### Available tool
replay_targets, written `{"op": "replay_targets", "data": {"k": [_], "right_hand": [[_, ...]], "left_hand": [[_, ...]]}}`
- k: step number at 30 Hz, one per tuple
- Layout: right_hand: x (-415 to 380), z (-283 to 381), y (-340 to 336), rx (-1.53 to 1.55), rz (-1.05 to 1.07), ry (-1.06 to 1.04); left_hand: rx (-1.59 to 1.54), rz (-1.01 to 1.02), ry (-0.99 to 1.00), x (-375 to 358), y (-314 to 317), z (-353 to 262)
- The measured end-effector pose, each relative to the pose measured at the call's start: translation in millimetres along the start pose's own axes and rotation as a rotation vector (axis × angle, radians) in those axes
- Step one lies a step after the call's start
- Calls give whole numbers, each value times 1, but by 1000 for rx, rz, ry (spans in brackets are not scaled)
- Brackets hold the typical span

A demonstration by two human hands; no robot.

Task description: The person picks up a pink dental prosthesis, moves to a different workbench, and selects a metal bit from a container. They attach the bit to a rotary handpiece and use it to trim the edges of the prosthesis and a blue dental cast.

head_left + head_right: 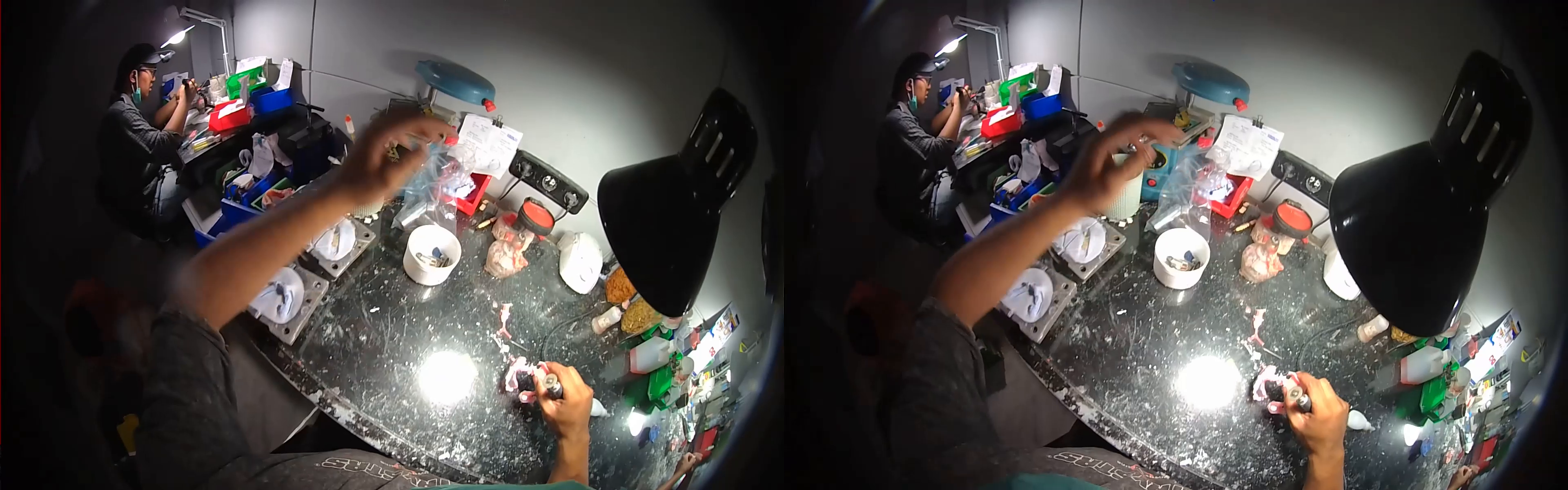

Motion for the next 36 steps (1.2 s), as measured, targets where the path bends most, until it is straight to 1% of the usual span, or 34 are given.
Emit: {"op": "replay_targets", "data": {"k": [1, 2, 3, 4, 6, 7, 9, 10, 13, 21, 24, 29, 33, 36], "right_hand": [[0, 0, 1, -16, -10, -17], [-1, -4, 3, -10, -3, -3], [0, -4, 4, -13, -2, -2], [-1, -6, 5, -14, 1, 2], [0, -7, 5, -2, 18, 20], [-1, -7, 6, 7, 28, 28], [-2, -8, 5, 15, 21, 30], [-2, -7, 4, 21, 11, 17], [-5, -5, 1, 15, 4, 1], [-6, -4, -4, 28, -4, 2], [-7, -6, -6, 38, -22, -19], [-9, -10, -2, 53, -10, 8], [-8, -10, -2, 71, 5, 9], [-8, -10, 0, 100, 29, 22]], "left_hand": [[161, -29, -134, 8, -23, 27], [451, -8, -35, 14, -42, 48], [583, 65, -83, 18, -54, 76], [628, 157, -137, 19, -59, 96], [718, 268, -119, 15, -62, 124], [711, 282, -118, 13, -62, 135], [723, 302, -208, 11, -62, 154], [720, 306, -201, 10, -58, 159], [752, 325, -314, 8, -50, 168], [789, 368, -266, 18, -34, 159], [840, 408, -288, 17, -34, 165], [889, 384, -217, 15, -36, 166], [861, 342, -228, 11, -37, 169], [830, 361, -230, 9, -34, 173]]}}
Point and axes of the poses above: each hand's wrist, its own x-axis towards the middle knuckle, its own y-axis out of the palm, z = x × y, the point moved 10 cm from there along x, towards the middle knuckle, and after that the axes turned 14 degrees about -x, right-handed, at the moved point
